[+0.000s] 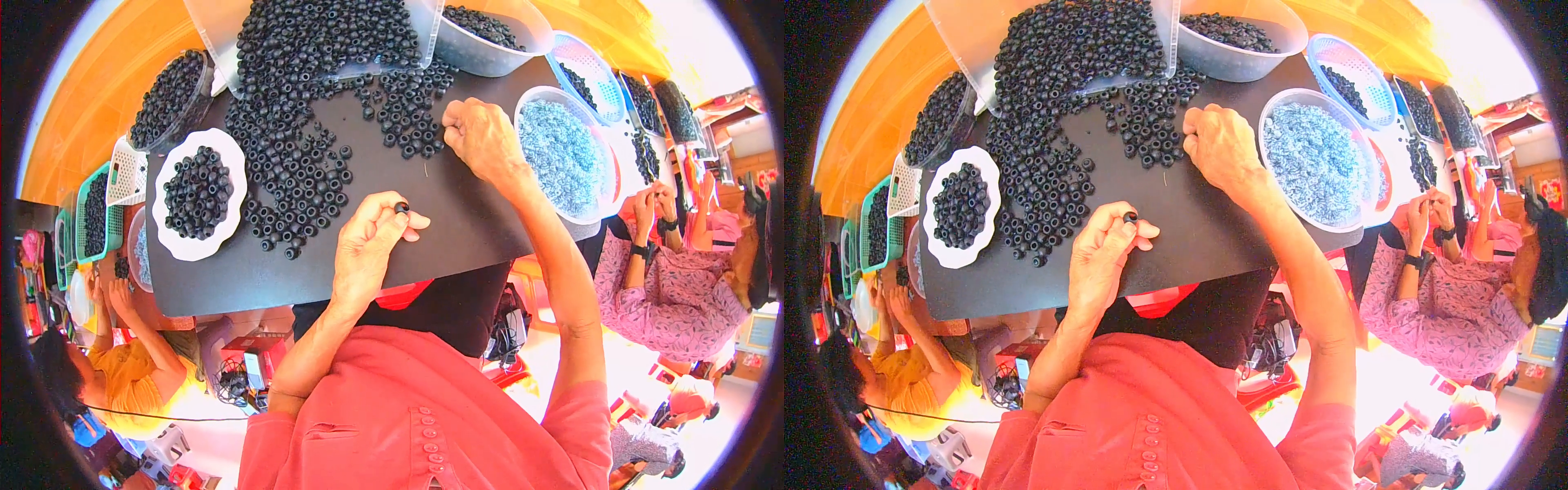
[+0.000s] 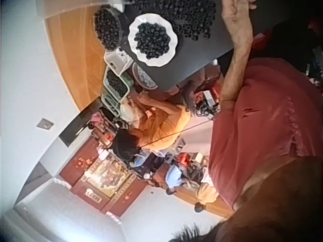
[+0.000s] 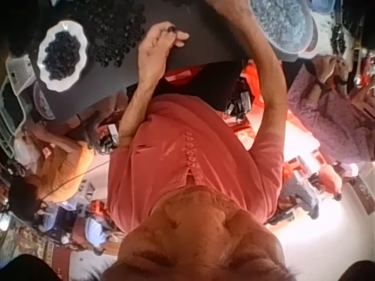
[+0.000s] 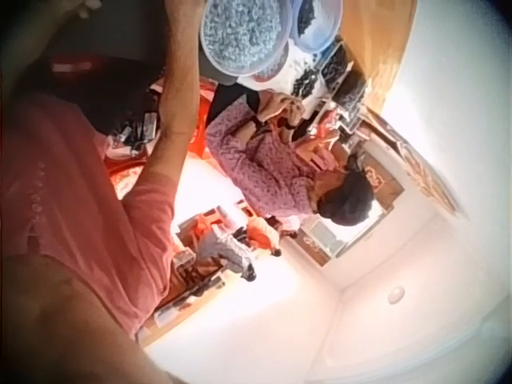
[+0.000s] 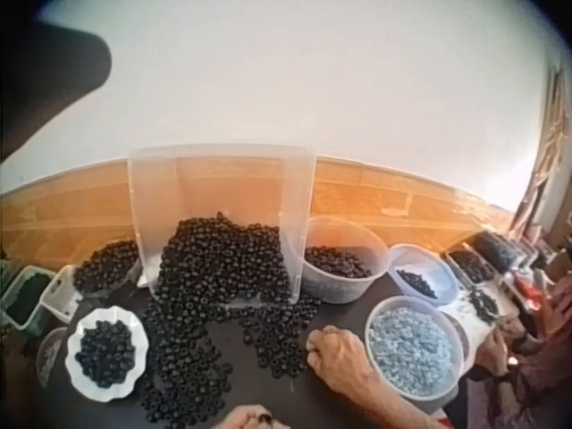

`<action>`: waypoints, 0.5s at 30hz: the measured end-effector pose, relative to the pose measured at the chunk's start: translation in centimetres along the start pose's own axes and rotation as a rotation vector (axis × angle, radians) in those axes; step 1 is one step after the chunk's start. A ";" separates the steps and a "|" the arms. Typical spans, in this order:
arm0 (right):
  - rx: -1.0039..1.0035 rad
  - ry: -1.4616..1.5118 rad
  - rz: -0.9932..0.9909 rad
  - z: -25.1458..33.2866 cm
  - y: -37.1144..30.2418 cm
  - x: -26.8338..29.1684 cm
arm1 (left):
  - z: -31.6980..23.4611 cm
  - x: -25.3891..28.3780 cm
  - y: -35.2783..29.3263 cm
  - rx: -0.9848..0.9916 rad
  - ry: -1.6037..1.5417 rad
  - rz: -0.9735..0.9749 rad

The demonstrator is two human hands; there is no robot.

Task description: The person sorts small black plastic rings by hand, moving them from containers into sorting trays and onto a white plate at a low table.

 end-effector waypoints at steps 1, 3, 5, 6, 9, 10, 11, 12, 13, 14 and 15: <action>-0.040 -0.052 0.009 0.0 0.0 0.0 | 0.0 0.0 0.0 -0.002 0.007 0.005; -0.040 0.000 -0.010 -0.4 -0.3 0.0 | 0.0 0.1 0.0 -0.002 0.012 0.009; -0.043 0.051 -0.030 -0.5 -0.5 0.1 | 0.1 0.1 -0.1 0.008 -0.051 0.016; -0.055 0.032 -0.014 -0.3 -0.7 0.2 | 0.1 0.0 -0.1 0.008 -0.053 0.019; -0.048 0.040 -0.008 -0.1 -1.3 0.5 | -0.1 0.0 -0.2 0.007 -0.032 0.022; -0.028 0.071 -0.017 0.1 -1.5 0.6 | -0.1 0.0 -0.2 -0.001 -0.032 0.024; -0.029 0.068 -0.017 0.2 -1.6 0.7 | -0.2 0.0 -0.2 -0.011 -0.032 0.025; -0.031 0.051 0.004 0.3 -1.7 0.5 | -0.2 0.0 -0.2 -0.012 -0.033 0.026; -0.034 0.034 0.026 0.4 -1.8 0.4 | -0.1 0.0 -0.1 -0.017 -0.022 0.031; -0.032 0.033 0.026 0.5 -1.9 0.5 | -0.1 0.0 -0.1 -0.023 -0.012 0.036; -0.046 0.041 -0.001 0.6 -2.1 0.6 | -0.1 0.0 -0.2 -0.024 -0.012 0.033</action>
Point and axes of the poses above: each hand's wrist, its own y-axis towards the middle knuckle, its own x-axis out of the back of the hand, z = x × y, the point moved 8 cm from there along y, towards the middle knuckle, and after that the axes turned 2 degrees about x, right-handed, at the moved point
